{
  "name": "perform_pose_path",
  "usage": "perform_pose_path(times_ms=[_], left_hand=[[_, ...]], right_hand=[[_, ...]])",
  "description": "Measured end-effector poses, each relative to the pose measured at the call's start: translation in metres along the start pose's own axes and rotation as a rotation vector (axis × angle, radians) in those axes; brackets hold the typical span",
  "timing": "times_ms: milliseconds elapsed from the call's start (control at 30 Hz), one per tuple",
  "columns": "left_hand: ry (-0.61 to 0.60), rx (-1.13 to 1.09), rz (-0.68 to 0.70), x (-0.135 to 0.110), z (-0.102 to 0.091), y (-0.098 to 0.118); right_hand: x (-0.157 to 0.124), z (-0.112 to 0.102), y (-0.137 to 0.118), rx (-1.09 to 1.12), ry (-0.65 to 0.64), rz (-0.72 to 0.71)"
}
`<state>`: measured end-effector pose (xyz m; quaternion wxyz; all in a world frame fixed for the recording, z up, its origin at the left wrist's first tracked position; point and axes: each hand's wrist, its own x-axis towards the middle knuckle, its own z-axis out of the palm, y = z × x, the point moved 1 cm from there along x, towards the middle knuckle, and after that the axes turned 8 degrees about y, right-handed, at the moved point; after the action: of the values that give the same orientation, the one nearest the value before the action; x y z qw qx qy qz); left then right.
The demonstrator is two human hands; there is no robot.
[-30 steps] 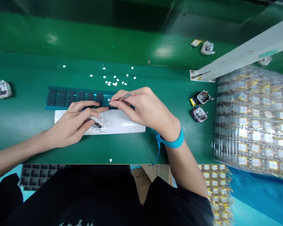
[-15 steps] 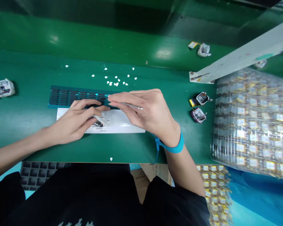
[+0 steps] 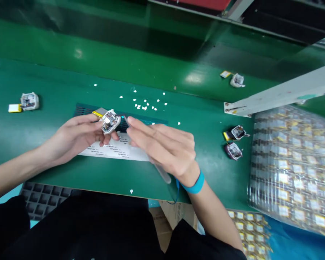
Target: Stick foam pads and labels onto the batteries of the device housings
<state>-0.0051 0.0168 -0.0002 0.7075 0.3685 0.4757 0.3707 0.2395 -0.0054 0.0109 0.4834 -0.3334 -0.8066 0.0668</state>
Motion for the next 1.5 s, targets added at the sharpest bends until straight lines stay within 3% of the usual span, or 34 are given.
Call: perform_pose_path(times_ms=[133,233,367,800,967,1167,1500], left_hand=[[0.18,0.105,0.167,-0.002,0.0,-0.006],[0.248,0.05,0.15,-0.002,-0.001,-0.007],[0.307,-0.04,0.094,-0.001,0.0,-0.006],[0.323,-0.039,0.023,-0.006,0.005,-0.008],[0.33,-0.057,0.026,-0.006,0.006,-0.008],[0.373,-0.034,0.064,-0.005,0.008,-0.008],[0.379,-0.027,0.051,-0.005,0.008,-0.009]], right_hand=[[0.005,-0.004,-0.013,-0.029,-0.137,-0.117],[0.008,-0.002,-0.018,-0.095,-0.215,-0.193],[0.008,0.007,-0.019,-0.153,-0.227,-0.316],[0.002,0.02,-0.021,-0.197,-0.163,-0.381],[0.002,0.019,-0.022,-0.203,-0.176,-0.386],[0.001,0.019,-0.031,-0.348,-0.208,-0.498],[0.001,0.021,-0.031,-0.353,-0.202,-0.503]])
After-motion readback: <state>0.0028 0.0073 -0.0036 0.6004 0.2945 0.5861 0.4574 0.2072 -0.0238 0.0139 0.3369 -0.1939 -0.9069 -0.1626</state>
